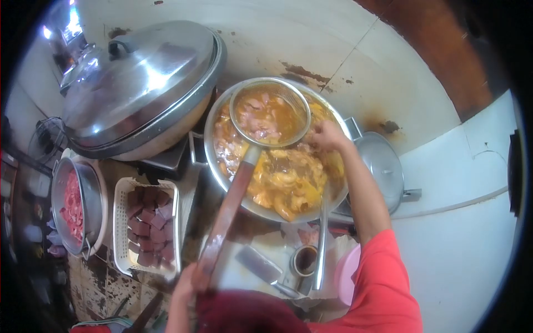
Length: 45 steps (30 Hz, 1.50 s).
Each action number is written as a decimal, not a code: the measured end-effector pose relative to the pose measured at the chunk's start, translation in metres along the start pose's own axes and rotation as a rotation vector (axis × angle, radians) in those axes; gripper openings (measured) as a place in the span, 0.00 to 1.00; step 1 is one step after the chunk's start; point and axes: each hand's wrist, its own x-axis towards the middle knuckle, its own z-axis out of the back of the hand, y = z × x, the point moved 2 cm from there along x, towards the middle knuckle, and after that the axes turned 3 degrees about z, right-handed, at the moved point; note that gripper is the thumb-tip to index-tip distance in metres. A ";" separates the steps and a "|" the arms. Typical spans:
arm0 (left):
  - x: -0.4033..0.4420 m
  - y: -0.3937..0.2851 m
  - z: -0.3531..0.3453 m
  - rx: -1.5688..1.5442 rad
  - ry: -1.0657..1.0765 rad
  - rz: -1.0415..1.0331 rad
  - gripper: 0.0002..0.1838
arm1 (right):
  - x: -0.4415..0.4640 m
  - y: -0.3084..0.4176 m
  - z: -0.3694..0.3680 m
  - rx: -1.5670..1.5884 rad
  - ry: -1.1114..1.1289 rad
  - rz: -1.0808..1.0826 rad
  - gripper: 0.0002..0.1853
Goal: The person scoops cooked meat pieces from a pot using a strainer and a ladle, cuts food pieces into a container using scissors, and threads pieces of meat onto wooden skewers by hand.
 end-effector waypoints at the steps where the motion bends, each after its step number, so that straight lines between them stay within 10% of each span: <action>1: -0.001 0.003 -0.003 0.018 -0.021 -0.029 0.20 | -0.003 0.001 0.005 0.007 -0.025 -0.007 0.08; 14: -0.009 0.018 -0.010 0.152 -0.066 -0.059 0.23 | -0.048 -0.030 0.043 0.462 0.006 0.019 0.09; 20: -0.014 0.014 -0.012 0.088 -0.048 -0.022 0.24 | -0.055 -0.021 0.027 0.176 0.051 0.044 0.09; 27: -0.016 -0.035 -0.054 -0.500 0.315 0.075 0.36 | -0.114 0.017 0.003 0.093 -0.457 0.304 0.16; 31: -0.013 -0.102 -0.087 -0.698 0.737 0.034 0.36 | -0.227 0.036 -0.011 0.476 -0.354 -0.196 0.19; 38: -0.029 -0.163 -0.133 -0.403 0.561 0.121 0.26 | -0.326 0.064 -0.083 1.812 0.017 -0.470 0.21; 45: -0.077 -0.209 -0.160 -0.385 0.629 0.084 0.27 | -0.340 0.057 -0.048 1.539 -0.066 -0.466 0.06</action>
